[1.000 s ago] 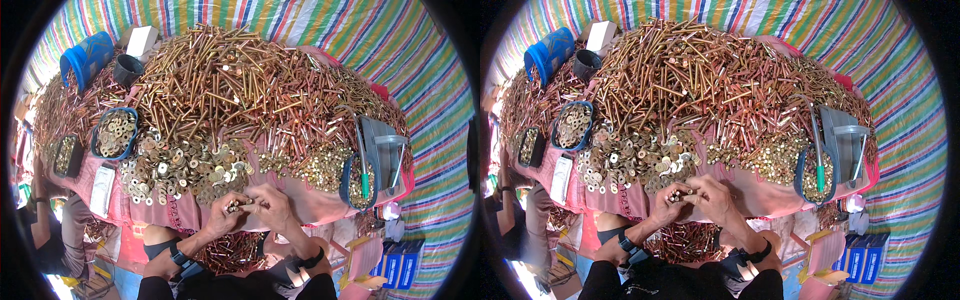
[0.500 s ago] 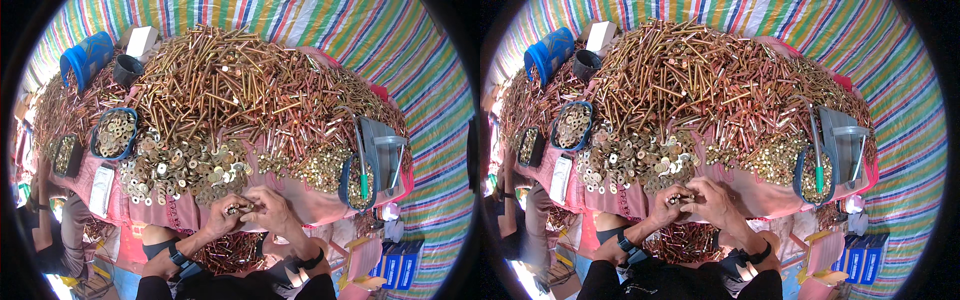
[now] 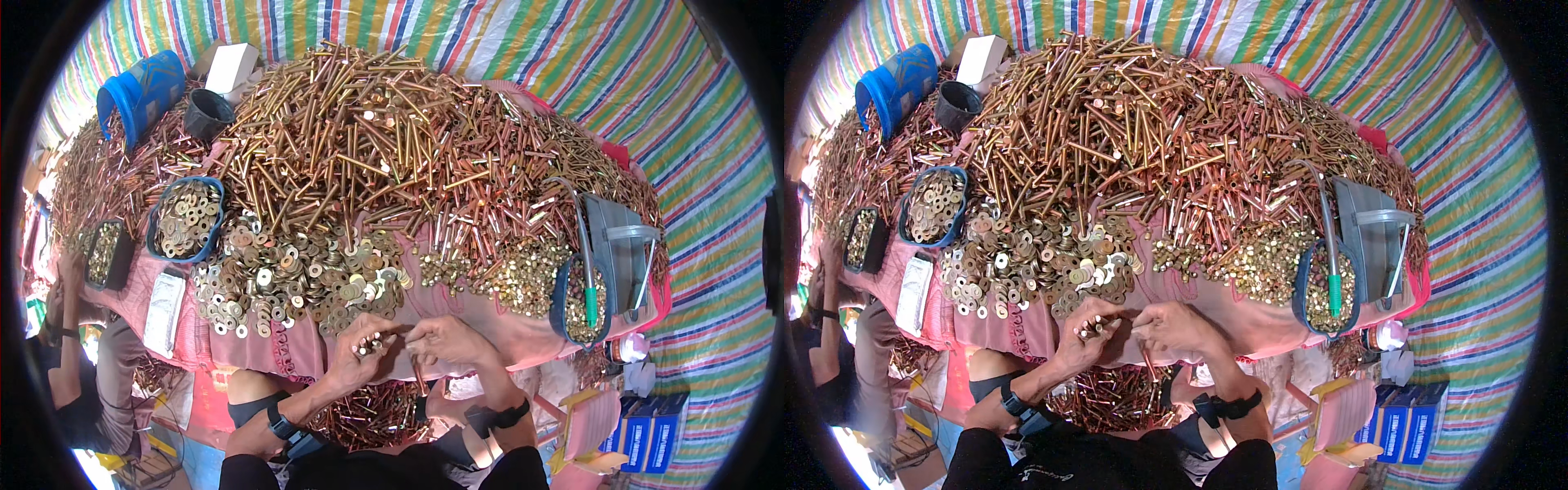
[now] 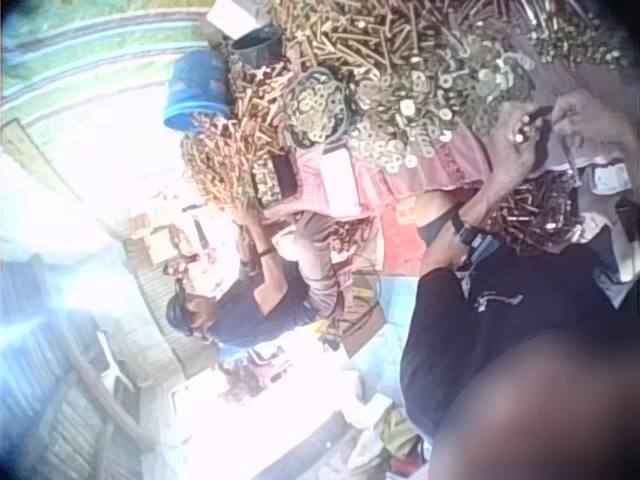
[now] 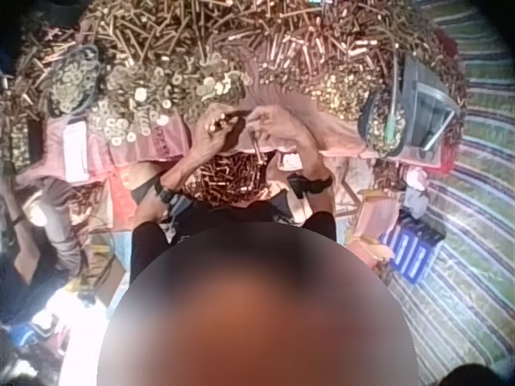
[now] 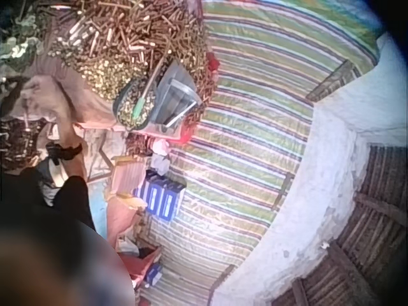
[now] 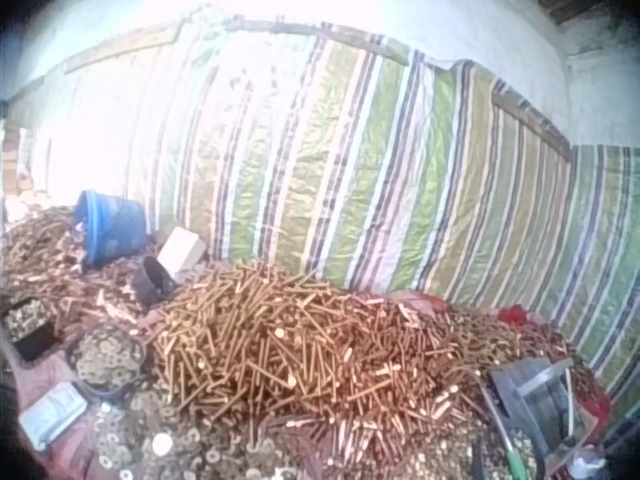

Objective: The person sorts through a large pile of hardware components, picking up circular metal washers and placing them onto thin metal rods. They handle the items one at a time, sliding each washer down the length of the rod.

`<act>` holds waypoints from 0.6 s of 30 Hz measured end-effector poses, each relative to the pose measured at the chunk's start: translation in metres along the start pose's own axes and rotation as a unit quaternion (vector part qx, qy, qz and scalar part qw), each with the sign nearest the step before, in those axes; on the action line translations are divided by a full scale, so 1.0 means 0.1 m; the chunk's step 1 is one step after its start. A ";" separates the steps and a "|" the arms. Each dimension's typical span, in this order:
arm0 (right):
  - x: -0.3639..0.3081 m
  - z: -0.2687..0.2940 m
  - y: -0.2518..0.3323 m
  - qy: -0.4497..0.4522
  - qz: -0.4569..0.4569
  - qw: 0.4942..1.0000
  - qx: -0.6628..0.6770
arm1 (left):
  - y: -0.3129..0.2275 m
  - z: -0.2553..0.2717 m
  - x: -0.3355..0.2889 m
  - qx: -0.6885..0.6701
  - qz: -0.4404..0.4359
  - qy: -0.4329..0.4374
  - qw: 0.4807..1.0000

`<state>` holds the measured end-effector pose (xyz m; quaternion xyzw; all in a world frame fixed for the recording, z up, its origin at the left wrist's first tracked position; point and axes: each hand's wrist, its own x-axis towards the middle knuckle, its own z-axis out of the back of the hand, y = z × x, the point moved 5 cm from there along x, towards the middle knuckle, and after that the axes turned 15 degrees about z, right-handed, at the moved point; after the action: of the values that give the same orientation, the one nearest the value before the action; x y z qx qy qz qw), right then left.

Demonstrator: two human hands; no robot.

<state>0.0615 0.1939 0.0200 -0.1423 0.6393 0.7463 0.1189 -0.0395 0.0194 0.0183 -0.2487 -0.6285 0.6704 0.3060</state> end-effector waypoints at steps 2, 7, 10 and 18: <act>0.06 0.05 0.00 -0.087 0.028 0.995 -0.041 | 0.03 0.01 -0.01 0.003 0.006 0.001 1.000; 0.28 0.10 0.08 -0.264 0.173 0.936 -0.155 | 0.04 -0.03 -0.02 0.001 -0.030 -0.049 0.998; 0.35 0.09 0.10 -0.281 0.236 0.889 -0.274 | 0.07 -0.11 -0.01 -0.001 -0.025 -0.037 0.999; 0.37 0.11 0.11 -0.306 0.215 0.886 -0.273 | 0.23 -0.14 -0.04 -0.176 0.045 -0.016 0.983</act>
<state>0.0222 0.2027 0.0180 0.2075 0.3571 0.9051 0.1014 -0.0286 0.0258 -0.0065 -0.3164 -0.7294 0.5664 0.2169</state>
